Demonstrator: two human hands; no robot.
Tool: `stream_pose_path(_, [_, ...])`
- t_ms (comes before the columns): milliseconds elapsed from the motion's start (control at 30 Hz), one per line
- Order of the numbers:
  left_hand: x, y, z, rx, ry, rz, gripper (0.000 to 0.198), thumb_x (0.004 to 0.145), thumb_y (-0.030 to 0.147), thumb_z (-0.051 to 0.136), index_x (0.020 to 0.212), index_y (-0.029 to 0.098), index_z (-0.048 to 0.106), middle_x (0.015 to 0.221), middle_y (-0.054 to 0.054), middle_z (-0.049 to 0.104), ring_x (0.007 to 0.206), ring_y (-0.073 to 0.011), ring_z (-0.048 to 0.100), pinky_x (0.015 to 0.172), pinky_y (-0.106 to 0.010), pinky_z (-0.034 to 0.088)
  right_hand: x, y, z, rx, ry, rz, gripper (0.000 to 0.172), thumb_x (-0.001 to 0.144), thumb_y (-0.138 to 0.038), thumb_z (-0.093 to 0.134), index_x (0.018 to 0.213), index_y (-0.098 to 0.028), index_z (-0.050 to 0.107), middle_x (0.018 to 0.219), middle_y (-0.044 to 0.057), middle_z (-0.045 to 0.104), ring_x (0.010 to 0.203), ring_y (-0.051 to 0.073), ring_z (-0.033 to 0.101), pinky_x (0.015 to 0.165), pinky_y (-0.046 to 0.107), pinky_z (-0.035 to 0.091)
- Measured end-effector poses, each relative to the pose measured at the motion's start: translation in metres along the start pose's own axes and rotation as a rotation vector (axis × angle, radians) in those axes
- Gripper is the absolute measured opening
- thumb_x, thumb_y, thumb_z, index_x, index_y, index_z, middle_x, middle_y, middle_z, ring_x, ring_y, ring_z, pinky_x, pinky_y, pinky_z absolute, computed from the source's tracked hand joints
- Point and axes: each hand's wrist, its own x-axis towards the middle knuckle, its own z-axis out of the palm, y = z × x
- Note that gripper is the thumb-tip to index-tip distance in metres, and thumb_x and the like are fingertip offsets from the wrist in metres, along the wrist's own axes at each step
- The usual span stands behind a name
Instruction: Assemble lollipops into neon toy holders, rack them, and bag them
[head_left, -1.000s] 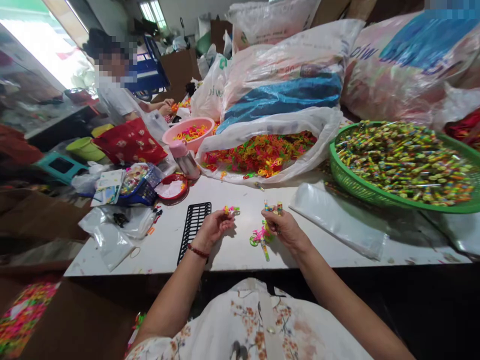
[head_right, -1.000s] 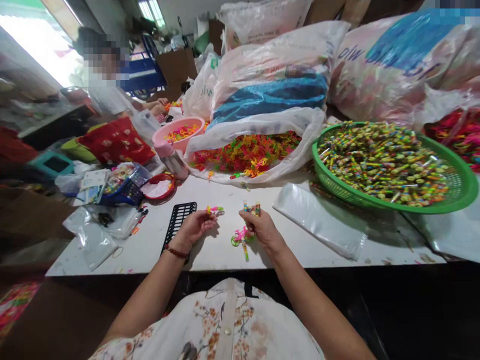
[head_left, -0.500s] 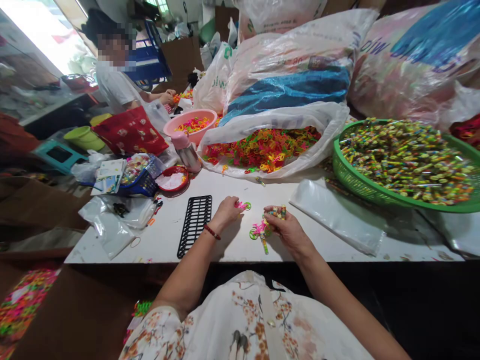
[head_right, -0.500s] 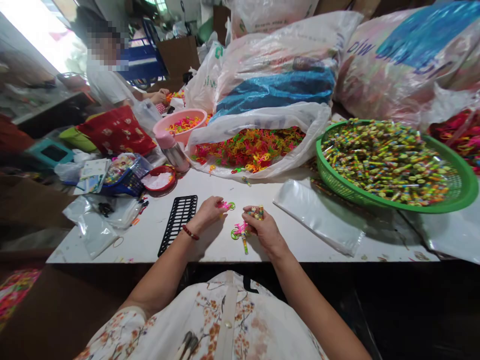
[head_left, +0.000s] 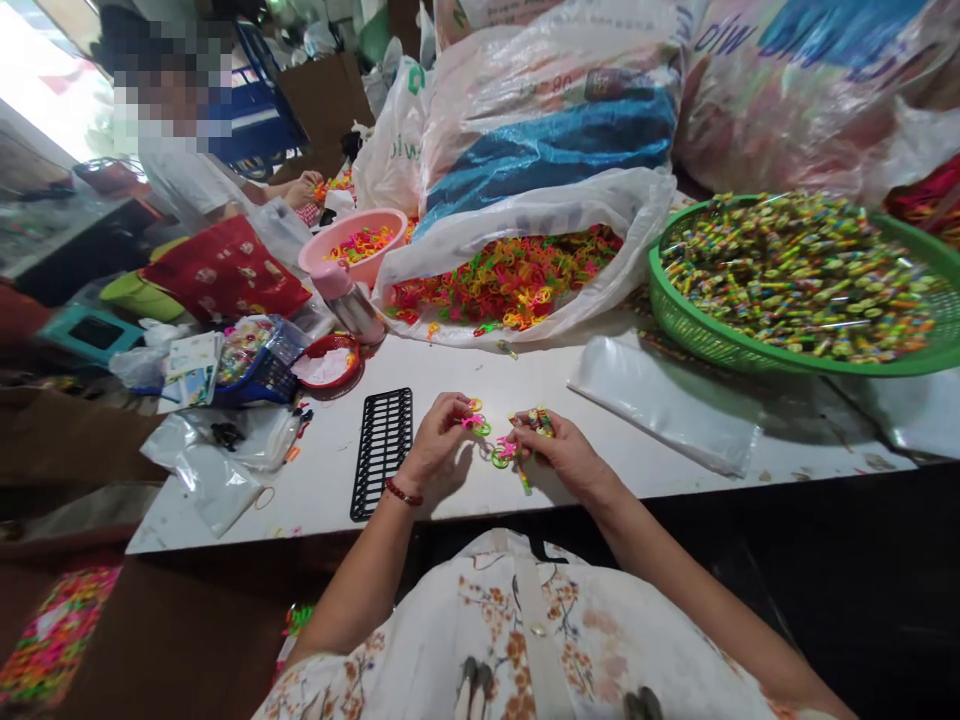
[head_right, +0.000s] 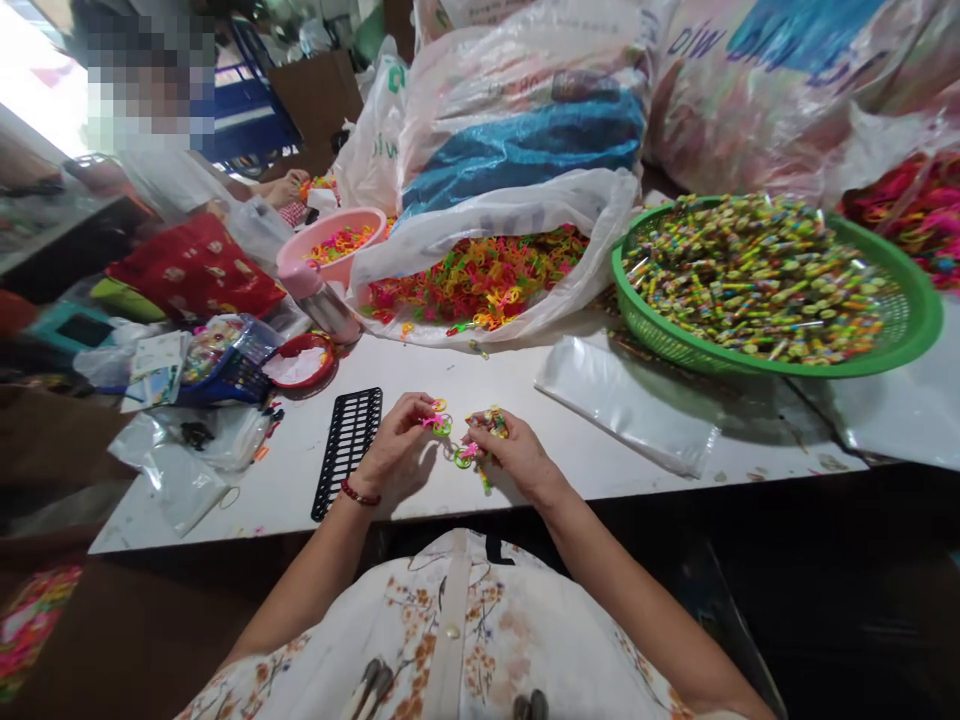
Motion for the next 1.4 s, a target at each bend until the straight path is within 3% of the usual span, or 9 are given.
stream_pose_path(133, [-0.015,0.002,0.004,-0.389,0.119,-0.199,0.011,0.085,0.026,0.06,0.086,0.018,0.068,0.127,-0.007,0.054,0.103,-0.0166,0.059,0.088,-0.029,0.049,0.001,0.003,0.007,-0.14,-0.031,-0.082,0.044,0.068,-0.048,0.077,0.095,-0.015,0.069,0.073,0.002,0.066,0.06,0.012,0.057,0.057,0.026,0.045])
stream_pose_path(267, [-0.016,0.006,0.011,-0.532,0.294,-0.206,0.023,0.076,0.025,0.075,0.095,0.021,0.063,0.114,-0.002,0.06,0.086,-0.0095,0.062,0.077,-0.023,0.049,0.001,0.006,0.013,-0.355,-0.106,-0.193,0.041,0.073,-0.047,0.073,0.101,-0.017,0.072,0.079,0.002,0.068,0.069,0.015,0.059,0.066,0.028,0.047])
stream_pose_path(400, [-0.013,0.013,0.017,-0.677,0.314,-0.261,0.048,0.067,0.018,0.082,0.109,0.023,0.059,0.102,0.001,0.064,0.076,-0.0072,0.062,0.074,-0.022,0.049,-0.006,0.013,0.019,-0.458,-0.219,-0.213,0.039,0.078,-0.046,0.068,0.102,-0.016,0.072,0.078,0.002,0.068,0.069,0.015,0.059,0.066,0.028,0.047])
stream_pose_path(500, [-0.014,0.016,0.016,-0.731,0.305,-0.336,0.042,0.063,0.018,0.084,0.099,0.017,0.062,0.097,-0.001,0.066,0.075,-0.0074,0.061,0.073,-0.021,0.048,-0.012,0.012,0.017,-0.5,-0.244,-0.237,0.035,0.081,-0.045,0.066,0.102,-0.017,0.072,0.079,0.002,0.069,0.069,0.015,0.059,0.066,0.028,0.046])
stream_pose_path(600, [-0.015,0.016,0.011,-0.796,0.273,-0.429,0.034,0.063,0.02,0.083,0.09,0.016,0.062,0.09,-0.002,0.067,0.073,-0.0077,0.059,0.068,-0.021,0.047,-0.015,0.006,0.011,-0.457,-0.171,-0.257,0.034,0.083,-0.046,0.065,0.102,-0.019,0.07,0.078,0.002,0.068,0.067,0.015,0.059,0.063,0.027,0.046])
stream_pose_path(733, [-0.018,0.02,0.012,-0.801,0.233,-0.511,0.034,0.068,0.025,0.078,0.097,0.018,0.061,0.086,0.001,0.062,0.068,-0.0081,0.057,0.063,-0.023,0.048,-0.01,0.001,0.006,-0.365,-0.074,-0.241,0.033,0.081,-0.049,0.067,0.097,-0.02,0.068,0.08,0.002,0.067,0.069,0.016,0.06,0.065,0.028,0.048])
stream_pose_path(867, [-0.021,0.025,0.024,-0.794,0.28,-0.51,0.034,0.069,0.022,0.07,0.099,0.02,0.054,0.077,0.004,0.056,0.062,-0.0084,0.056,0.062,-0.025,0.049,-0.003,0.008,0.011,-0.385,-0.056,-0.26,0.028,0.081,-0.047,0.068,0.087,-0.02,0.066,0.078,0.001,0.066,0.07,0.016,0.059,0.066,0.028,0.047])
stream_pose_path(1100, [-0.026,0.026,0.041,-0.873,0.223,-0.547,0.027,0.069,0.023,0.064,0.088,0.021,0.044,0.061,0.007,0.046,0.047,-0.0062,0.042,0.045,-0.019,0.034,0.003,0.021,0.018,-0.435,-0.062,-0.274,0.031,0.082,-0.05,0.066,0.079,-0.019,0.065,0.07,0.001,0.063,0.065,0.015,0.053,0.061,0.027,0.042])
stream_pose_path(1400, [-0.027,0.017,0.051,-0.617,0.277,-0.473,0.039,0.079,0.053,0.067,0.087,0.022,0.045,0.069,0.006,0.047,0.054,-0.007,0.046,0.05,-0.02,0.04,0.003,0.024,0.017,-0.401,-0.116,-0.21,0.032,0.081,-0.05,0.067,0.078,-0.018,0.064,0.071,0.0,0.063,0.064,0.014,0.052,0.06,0.026,0.041])
